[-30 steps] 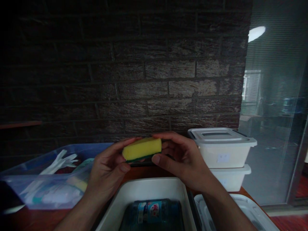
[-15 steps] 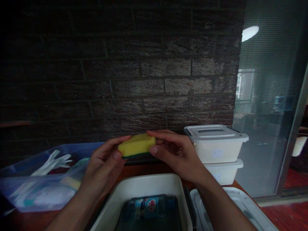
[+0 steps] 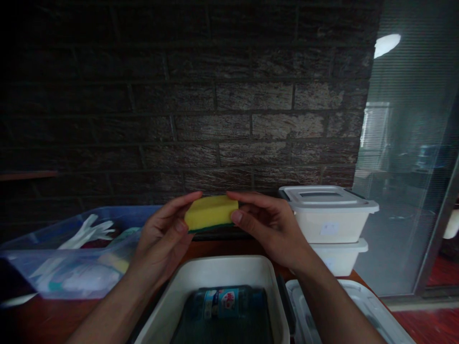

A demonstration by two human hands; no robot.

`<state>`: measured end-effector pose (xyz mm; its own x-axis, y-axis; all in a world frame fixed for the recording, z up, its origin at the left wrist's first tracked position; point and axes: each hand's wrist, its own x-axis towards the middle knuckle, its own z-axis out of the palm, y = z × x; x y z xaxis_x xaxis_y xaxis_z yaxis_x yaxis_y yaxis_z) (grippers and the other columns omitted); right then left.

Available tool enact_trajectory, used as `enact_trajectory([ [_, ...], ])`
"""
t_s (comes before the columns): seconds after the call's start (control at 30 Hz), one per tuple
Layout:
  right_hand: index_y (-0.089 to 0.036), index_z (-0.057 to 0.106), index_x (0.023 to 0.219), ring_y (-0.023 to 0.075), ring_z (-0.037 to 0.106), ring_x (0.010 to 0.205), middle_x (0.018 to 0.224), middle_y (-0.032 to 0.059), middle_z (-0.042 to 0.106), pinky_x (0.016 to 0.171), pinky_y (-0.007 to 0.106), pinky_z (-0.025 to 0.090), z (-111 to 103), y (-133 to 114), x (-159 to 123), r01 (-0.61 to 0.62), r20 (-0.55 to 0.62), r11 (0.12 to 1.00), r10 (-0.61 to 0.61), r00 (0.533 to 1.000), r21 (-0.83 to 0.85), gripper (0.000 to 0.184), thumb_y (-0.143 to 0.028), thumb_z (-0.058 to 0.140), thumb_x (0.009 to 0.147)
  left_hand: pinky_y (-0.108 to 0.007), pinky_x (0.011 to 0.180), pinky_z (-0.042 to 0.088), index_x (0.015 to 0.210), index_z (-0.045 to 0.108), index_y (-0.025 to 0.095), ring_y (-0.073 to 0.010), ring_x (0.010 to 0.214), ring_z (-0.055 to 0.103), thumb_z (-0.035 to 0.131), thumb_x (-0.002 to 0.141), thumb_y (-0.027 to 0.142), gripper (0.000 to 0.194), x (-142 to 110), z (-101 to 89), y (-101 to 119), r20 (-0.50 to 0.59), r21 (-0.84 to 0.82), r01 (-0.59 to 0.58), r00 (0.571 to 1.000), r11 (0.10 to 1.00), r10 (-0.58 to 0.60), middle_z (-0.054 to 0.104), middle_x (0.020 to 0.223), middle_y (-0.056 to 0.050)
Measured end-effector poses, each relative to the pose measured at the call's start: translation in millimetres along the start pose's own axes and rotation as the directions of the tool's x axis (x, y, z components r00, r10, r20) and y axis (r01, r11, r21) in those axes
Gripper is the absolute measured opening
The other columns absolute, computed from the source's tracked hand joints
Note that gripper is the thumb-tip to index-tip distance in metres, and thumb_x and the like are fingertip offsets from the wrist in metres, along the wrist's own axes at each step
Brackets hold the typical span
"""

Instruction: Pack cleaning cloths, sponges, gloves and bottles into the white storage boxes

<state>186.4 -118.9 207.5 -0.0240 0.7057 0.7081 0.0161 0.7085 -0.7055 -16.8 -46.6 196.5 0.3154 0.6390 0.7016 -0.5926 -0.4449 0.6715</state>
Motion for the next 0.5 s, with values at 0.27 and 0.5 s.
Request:
enact_trajectory([
  [0.27, -0.018, 0.078, 0.115, 0.0218, 0.070, 0.103, 0.116, 0.0097, 0.075, 0.088, 0.032, 0.058, -2.5, 12.0, 7.5, -0.173, 0.003, 0.949, 0.178, 0.984, 0.265, 0.027, -0.028, 0.068, 0.092, -0.028, 0.075, 0.063, 0.111, 0.076, 0.021, -0.0170, 0.079, 0.075, 0.082, 0.083, 0.018, 0.029, -4.3, 3.8, -2.0, 0.074, -0.041, 0.097, 0.993, 0.994, -0.094, 0.079, 0.096, -0.007],
  [0.5, -0.016, 0.080, 0.110, 0.0186, 0.071, 0.087, 0.103, 0.0094, 0.078, 0.076, 0.027, 0.058, -1.8, 22.4, 12.0, -0.279, 0.075, 0.873, 0.273, 0.959, 0.400, 0.028, -0.025, 0.065, 0.088, -0.034, 0.076, 0.066, 0.110, 0.077, 0.022, -0.0197, 0.081, 0.076, 0.081, 0.083, 0.016, 0.028, -9.6, 3.8, -10.9, 0.135, -0.014, 0.093, 0.987, 0.996, -0.091, 0.077, 0.102, -0.007],
])
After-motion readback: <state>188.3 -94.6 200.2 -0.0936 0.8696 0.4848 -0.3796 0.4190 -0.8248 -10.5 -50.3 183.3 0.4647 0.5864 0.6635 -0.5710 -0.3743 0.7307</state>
